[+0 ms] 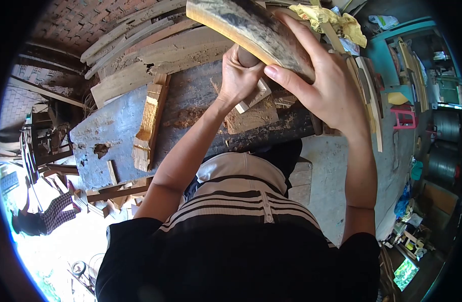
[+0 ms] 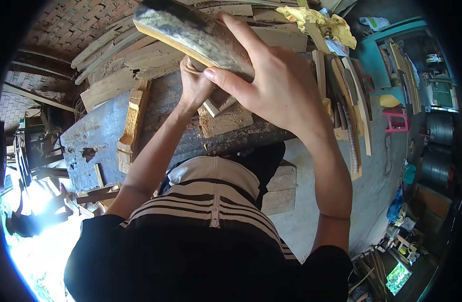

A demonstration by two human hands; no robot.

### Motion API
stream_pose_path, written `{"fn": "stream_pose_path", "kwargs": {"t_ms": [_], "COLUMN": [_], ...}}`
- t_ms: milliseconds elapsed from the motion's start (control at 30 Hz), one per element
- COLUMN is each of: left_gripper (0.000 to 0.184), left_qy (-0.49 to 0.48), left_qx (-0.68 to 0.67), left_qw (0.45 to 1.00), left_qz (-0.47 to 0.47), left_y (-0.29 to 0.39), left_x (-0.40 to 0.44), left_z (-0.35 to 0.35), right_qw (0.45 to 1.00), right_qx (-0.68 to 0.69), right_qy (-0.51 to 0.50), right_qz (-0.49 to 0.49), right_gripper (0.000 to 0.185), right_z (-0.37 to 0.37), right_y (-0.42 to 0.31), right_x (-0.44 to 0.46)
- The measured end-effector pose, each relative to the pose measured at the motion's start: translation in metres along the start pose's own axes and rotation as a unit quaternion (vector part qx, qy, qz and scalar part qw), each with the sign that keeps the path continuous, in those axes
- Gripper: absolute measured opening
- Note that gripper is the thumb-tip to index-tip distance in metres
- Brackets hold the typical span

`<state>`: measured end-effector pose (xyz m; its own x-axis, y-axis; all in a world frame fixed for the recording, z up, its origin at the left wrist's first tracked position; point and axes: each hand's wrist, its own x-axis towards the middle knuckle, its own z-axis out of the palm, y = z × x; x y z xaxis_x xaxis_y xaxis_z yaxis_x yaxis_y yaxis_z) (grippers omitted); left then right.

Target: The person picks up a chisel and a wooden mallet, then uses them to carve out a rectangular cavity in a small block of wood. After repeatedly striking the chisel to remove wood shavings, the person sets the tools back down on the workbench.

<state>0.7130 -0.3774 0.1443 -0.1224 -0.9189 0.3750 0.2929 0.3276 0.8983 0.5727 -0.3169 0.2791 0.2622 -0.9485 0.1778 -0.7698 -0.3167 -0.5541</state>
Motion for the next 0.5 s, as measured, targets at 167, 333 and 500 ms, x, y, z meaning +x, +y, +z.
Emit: {"fn": "stream_pose_path", "kwargs": {"t_ms": [167,333,500], "left_gripper": [0.018,0.022,0.012], "left_qy": [0.002,-0.004,0.090], "left_qx": [0.044,-0.027,0.017], "left_qw": [0.999,1.000,0.994], "left_qz": [0.017,0.004,-0.058], "left_y": [-0.007,-0.010,0.007], "left_x": [-0.012,-0.006,-0.002], "left_z": [0.000,0.000,-0.018], "right_qw": [0.998,1.000,0.969], "right_qx": [0.055,0.011,0.226], "right_qy": [0.014,0.017,0.092], "right_qz": [-0.002,-0.001,0.035], "right_gripper": [0.068,0.067,0.075], "right_z": [-0.006,0.004,0.023], "right_y": [-0.021,-0.001,0.027], "right_x": [0.004,-0.005,-0.023]}}
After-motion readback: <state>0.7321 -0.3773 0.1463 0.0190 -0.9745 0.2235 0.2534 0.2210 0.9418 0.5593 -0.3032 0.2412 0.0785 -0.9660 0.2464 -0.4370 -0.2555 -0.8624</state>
